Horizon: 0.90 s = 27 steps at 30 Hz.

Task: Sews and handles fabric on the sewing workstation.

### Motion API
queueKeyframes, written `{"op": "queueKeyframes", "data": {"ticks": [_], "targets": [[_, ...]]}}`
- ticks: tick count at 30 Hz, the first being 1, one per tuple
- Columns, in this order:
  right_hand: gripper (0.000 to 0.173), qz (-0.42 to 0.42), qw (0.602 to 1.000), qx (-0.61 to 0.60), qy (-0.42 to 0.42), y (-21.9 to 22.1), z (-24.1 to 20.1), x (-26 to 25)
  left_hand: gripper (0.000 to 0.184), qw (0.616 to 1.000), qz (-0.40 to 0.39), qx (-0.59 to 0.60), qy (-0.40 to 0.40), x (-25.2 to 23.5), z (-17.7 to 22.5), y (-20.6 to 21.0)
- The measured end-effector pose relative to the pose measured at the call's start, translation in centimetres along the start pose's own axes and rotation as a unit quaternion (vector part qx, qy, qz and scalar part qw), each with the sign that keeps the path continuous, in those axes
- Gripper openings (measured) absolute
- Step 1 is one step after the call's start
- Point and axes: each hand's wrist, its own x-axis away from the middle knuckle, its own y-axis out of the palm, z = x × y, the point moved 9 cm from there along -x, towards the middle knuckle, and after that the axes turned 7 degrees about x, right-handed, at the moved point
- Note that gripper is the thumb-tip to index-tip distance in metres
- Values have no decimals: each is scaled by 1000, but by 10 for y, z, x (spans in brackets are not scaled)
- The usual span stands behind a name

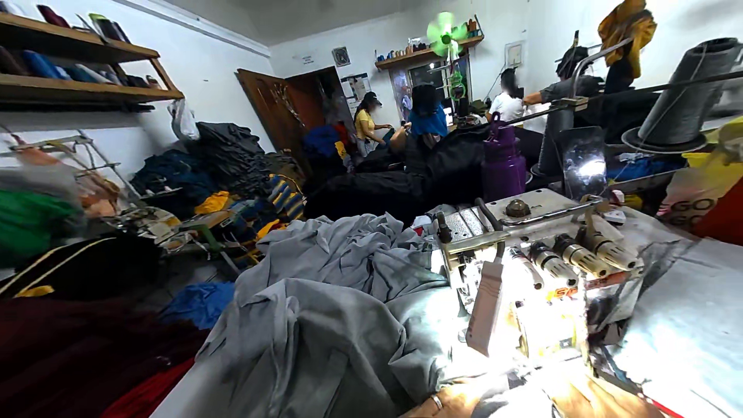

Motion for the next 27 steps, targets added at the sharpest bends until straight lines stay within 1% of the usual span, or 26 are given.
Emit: {"op": "queueKeyframes", "data": {"ticks": [2,3,5,6,7,8,9,10,13,16,18,22,24,27], "targets": [[23,9,1000,28,8,21,8,2,32,998,32,-50,-8,-1,6,-3],[21,35,998,41,11,23,11,3,30,996,44,-75,-11,-2,10,-4],[21,76,996,29,25,5,9,3,27,989,77,-126,3,-3,16,-5],[21,77,997,-7,29,-12,4,3,25,984,96,-147,18,-3,18,-5],[20,99,995,-22,13,-22,2,3,24,980,113,-163,26,-3,20,-6],[16,141,990,-15,-21,-24,2,4,22,977,125,-172,30,-4,20,-7],[13,184,981,-1,-64,-21,3,6,21,974,137,-176,35,-4,20,-8],[12,205,973,-4,-103,-16,4,7,20,971,152,-178,46,-3,18,-9],[11,184,966,-50,-173,-10,3,5,16,967,176,-171,64,-1,11,-12],[11,177,964,-68,-187,-7,10,0,15,968,175,-169,58,0,11,-13],[11,201,959,-27,-198,-10,13,-3,15,968,176,-169,60,-1,11,-13],[22,262,935,82,-226,-24,14,-11,15,961,193,-186,64,-5,14,-10],[25,294,920,106,-235,-28,14,-16,14,953,214,-204,64,-7,18,-11],[24,305,910,126,-249,-30,13,-19,15,947,226,-219,63,-10,18,-12]]}}
